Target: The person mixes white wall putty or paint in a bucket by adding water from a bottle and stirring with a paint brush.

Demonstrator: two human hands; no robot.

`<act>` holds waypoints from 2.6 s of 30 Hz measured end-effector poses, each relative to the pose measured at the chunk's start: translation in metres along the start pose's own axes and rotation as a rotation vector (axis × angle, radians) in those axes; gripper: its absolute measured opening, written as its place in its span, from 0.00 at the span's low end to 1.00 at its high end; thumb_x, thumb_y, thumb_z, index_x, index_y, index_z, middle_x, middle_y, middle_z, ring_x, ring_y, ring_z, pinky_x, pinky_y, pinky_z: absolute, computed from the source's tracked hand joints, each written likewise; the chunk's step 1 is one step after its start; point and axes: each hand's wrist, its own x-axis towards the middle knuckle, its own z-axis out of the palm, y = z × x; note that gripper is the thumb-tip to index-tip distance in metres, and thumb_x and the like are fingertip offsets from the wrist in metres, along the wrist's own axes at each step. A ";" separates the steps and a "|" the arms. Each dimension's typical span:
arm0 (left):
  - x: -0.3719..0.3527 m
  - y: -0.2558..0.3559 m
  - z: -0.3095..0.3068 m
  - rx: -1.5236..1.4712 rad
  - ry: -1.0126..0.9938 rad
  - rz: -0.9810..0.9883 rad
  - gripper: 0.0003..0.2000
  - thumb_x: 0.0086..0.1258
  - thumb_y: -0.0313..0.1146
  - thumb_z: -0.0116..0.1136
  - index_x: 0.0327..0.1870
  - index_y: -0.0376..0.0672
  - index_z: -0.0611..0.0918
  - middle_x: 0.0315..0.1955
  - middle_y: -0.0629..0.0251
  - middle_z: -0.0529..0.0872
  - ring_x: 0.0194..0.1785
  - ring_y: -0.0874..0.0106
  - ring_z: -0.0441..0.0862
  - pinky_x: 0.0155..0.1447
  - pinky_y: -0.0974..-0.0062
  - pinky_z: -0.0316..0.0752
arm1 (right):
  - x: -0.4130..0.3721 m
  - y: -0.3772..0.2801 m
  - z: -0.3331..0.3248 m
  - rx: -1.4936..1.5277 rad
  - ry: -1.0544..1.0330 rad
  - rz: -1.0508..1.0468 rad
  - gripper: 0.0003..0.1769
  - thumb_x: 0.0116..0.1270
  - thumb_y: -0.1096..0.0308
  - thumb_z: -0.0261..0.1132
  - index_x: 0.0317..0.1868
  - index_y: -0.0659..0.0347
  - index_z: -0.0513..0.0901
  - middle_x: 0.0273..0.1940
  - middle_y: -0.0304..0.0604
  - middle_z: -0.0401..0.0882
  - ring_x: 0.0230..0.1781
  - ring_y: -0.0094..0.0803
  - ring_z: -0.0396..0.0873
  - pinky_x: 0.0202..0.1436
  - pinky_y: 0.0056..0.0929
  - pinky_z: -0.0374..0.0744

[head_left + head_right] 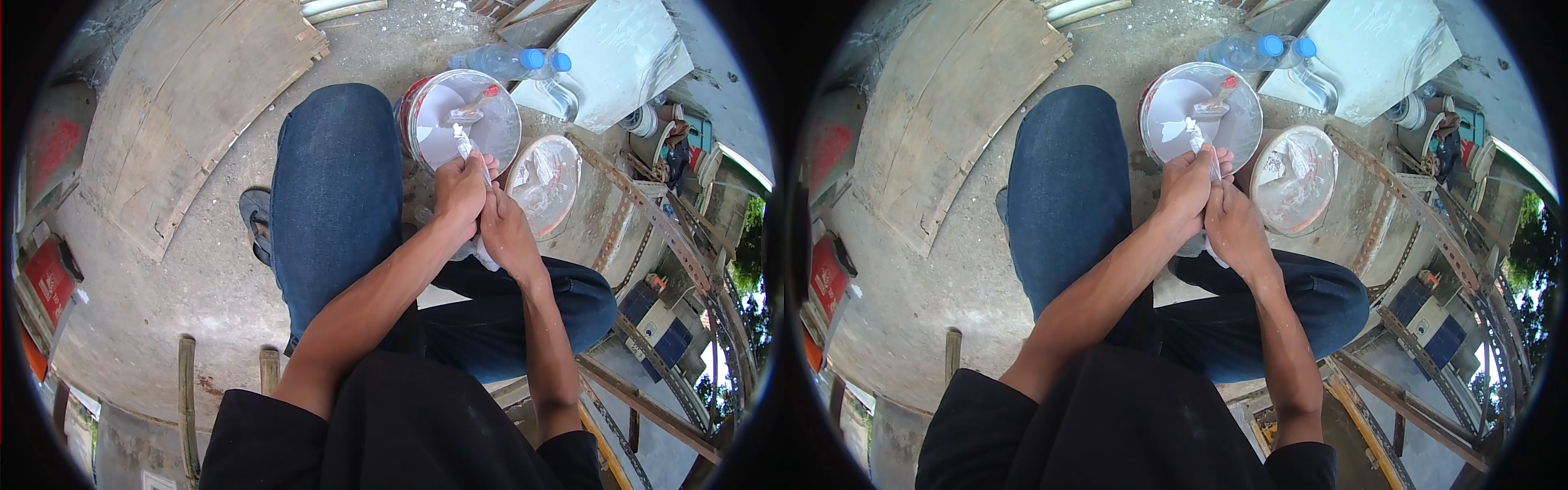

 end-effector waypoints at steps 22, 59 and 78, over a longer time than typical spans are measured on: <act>-0.002 0.009 0.005 -0.100 -0.011 -0.024 0.16 0.79 0.38 0.44 0.40 0.32 0.78 0.36 0.58 0.82 0.35 0.74 0.79 0.46 0.75 0.79 | 0.004 -0.028 -0.043 0.008 -0.095 -0.017 0.04 0.65 0.78 0.53 0.36 0.73 0.70 0.34 0.60 0.71 0.32 0.57 0.74 0.33 0.49 0.71; -0.008 -0.007 -0.007 0.313 -0.102 -0.031 0.17 0.78 0.37 0.48 0.48 0.28 0.78 0.43 0.53 0.85 0.41 0.74 0.83 0.48 0.74 0.79 | 0.000 -0.018 -0.014 -0.032 -0.118 0.352 0.20 0.57 0.74 0.63 0.49 0.75 0.72 0.35 0.65 0.80 0.36 0.60 0.80 0.39 0.51 0.78; 0.006 -0.001 0.001 0.259 -0.084 0.074 0.17 0.79 0.38 0.44 0.44 0.30 0.78 0.37 0.56 0.85 0.36 0.73 0.82 0.45 0.75 0.80 | -0.004 -0.036 -0.014 -0.037 -0.021 0.330 0.12 0.65 0.72 0.56 0.45 0.71 0.74 0.32 0.58 0.80 0.33 0.53 0.82 0.35 0.45 0.79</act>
